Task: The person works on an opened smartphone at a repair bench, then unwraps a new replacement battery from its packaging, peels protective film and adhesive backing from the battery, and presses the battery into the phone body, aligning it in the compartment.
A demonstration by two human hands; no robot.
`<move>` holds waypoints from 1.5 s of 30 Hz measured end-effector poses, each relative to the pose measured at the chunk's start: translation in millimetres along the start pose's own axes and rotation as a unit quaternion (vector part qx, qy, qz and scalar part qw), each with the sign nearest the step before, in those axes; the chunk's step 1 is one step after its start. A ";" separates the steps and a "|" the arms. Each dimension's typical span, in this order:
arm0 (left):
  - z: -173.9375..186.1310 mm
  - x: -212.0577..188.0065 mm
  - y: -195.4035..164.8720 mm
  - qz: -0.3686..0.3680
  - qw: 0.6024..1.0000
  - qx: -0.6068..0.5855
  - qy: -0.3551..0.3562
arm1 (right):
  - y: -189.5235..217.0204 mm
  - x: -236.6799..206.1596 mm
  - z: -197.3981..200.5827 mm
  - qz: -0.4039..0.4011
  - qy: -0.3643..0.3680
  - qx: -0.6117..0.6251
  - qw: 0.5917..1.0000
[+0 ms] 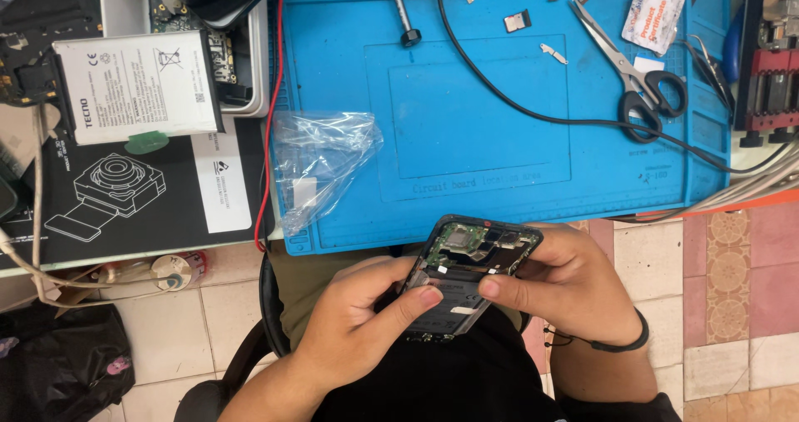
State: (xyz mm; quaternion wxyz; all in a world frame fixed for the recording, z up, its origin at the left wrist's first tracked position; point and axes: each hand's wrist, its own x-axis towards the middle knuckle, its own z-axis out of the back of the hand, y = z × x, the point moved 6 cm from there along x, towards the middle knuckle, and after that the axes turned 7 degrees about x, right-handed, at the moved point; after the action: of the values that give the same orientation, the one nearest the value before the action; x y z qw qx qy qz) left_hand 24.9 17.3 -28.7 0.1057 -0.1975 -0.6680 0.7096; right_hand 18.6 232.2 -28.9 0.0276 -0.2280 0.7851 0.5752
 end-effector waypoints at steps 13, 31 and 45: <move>-1.2 -2.6 -2.3 -0.011 1.000 -0.028 0.006 | -12.5 13.8 -14.0 0.017 -0.054 0.024 0.998; -20.5 -4.8 18.0 0.027 0.955 -0.292 0.042 | 32.1 4.9 -52.6 0.319 -0.105 -0.207 0.919; -14.3 -5.9 7.7 0.020 0.994 -0.084 -0.064 | 4.9 2.8 -39.1 0.236 -0.138 -0.147 0.950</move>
State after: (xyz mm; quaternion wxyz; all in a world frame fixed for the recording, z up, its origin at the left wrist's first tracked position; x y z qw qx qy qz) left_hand 37.1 27.2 -35.9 0.0310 -0.1730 -0.7268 0.6640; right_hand 22.8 196.6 -12.2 -0.0346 0.0442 0.7117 0.7002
